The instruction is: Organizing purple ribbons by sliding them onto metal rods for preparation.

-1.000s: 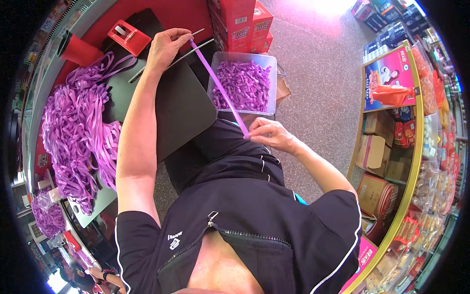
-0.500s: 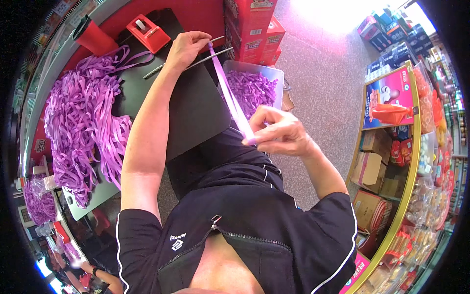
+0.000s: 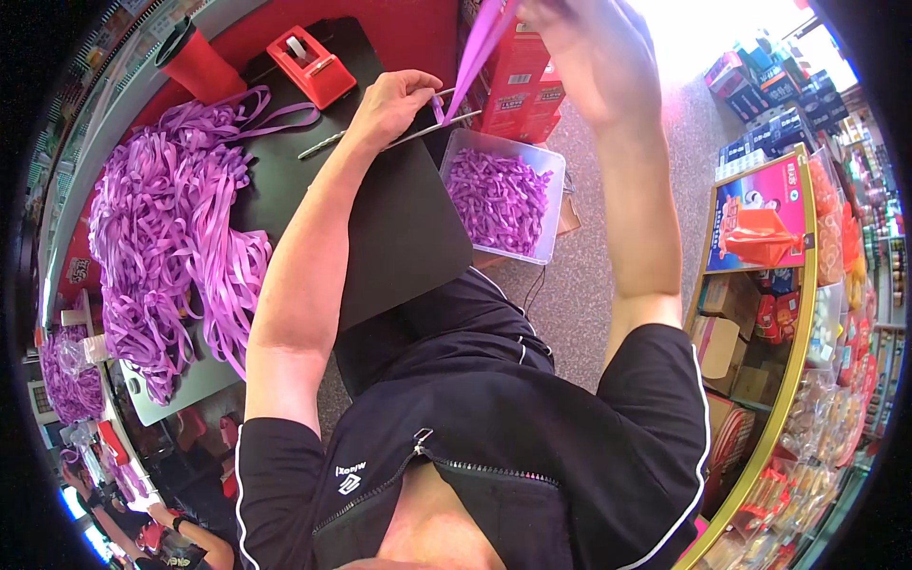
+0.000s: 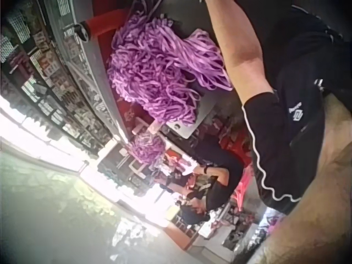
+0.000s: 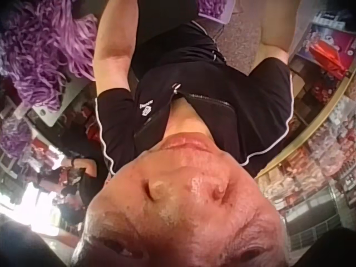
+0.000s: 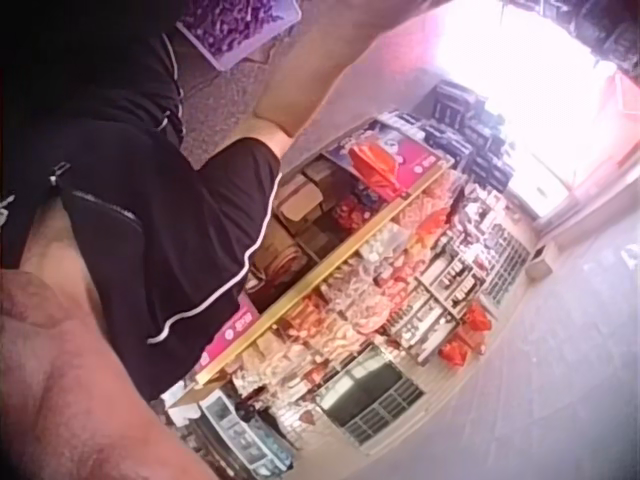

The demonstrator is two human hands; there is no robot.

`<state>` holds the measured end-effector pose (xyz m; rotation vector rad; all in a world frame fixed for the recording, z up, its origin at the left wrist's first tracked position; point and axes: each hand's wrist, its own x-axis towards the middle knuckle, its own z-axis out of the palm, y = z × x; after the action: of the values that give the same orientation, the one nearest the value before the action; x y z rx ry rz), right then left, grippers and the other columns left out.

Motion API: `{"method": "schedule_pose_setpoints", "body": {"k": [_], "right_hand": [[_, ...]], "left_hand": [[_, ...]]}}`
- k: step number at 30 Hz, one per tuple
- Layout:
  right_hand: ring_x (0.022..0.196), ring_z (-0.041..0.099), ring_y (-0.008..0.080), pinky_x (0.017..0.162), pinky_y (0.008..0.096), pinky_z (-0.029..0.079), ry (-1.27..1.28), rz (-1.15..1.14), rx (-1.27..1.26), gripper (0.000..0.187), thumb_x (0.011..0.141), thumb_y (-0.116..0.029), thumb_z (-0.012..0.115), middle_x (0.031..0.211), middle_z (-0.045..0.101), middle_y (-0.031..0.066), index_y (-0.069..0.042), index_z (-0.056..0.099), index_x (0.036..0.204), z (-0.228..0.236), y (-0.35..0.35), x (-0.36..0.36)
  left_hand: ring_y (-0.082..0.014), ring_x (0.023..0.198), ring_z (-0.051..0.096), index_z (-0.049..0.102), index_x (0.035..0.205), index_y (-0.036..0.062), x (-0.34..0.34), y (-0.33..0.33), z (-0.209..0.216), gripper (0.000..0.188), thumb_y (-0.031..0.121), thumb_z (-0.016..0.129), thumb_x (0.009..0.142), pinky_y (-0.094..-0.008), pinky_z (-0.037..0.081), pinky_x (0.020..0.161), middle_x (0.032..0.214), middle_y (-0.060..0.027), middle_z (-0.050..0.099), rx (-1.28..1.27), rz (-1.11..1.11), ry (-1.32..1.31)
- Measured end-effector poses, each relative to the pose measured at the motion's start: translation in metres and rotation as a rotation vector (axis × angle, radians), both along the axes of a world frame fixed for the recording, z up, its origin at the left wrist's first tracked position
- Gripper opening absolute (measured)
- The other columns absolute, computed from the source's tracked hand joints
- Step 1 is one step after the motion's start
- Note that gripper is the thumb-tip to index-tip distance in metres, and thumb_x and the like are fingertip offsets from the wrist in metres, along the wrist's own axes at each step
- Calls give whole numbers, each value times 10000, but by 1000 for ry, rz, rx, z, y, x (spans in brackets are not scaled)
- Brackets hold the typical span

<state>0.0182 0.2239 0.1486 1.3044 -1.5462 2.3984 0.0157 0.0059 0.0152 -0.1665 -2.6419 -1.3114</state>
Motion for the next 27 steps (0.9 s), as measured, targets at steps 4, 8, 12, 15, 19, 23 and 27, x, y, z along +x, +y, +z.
{"method": "schedule_pose_setpoints", "body": {"k": [4,8,12,15,19,23,27], "right_hand": [[717,493,89,639,239,398,-227,135,-69,270,945,-243,552,902,647,39,6,646,991,12,-43,-49],[657,471,66,596,215,387,-333,209,-15,211,906,-197,618,849,624,-2,-8,658,992,9,-72,-85],[696,489,89,613,227,403,-169,32,208,216,898,-172,617,862,623,25,7,655,1013,2,-62,-87],[811,544,189,697,301,433,297,-482,705,246,892,-174,595,889,625,119,41,639,1005,-2,-10,-66],[815,514,217,760,330,398,-5,-48,304,195,882,-182,600,857,564,110,6,649,907,10,30,12],[757,534,160,646,277,403,81,82,597,106,767,-93,695,783,579,88,-5,697,825,-2,79,71],[767,537,150,653,277,407,-24,54,817,148,714,-59,741,790,570,68,-8,712,850,-20,93,120]], "left_hand": [[-181,896,650,651,1087,18,0,-6,-3,268,164,576,874,-297,479,815,949,-114,697,15,7,-15],[-170,901,649,623,1119,1,0,-8,-3,298,147,578,864,-288,475,828,955,-108,699,95,-25,-29],[-170,901,649,616,1122,-6,2,-11,-1,303,131,584,854,-282,472,835,956,-113,698,126,-18,-64],[-177,911,649,617,1126,-7,1,-6,3,305,128,583,854,-287,474,831,963,-116,696,90,-40,-47],[-187,927,648,623,1130,8,4,-11,1,302,133,583,858,-296,476,835,977,-116,695,111,-30,-64],[-193,940,648,633,1138,40,3,-7,5,299,147,580,864,-302,476,841,985,-116,693,107,-26,-97],[-244,922,667,674,1061,57,3,-9,0,262,130,558,838,-325,495,851,932,-124,699,102,2,-59]]}}
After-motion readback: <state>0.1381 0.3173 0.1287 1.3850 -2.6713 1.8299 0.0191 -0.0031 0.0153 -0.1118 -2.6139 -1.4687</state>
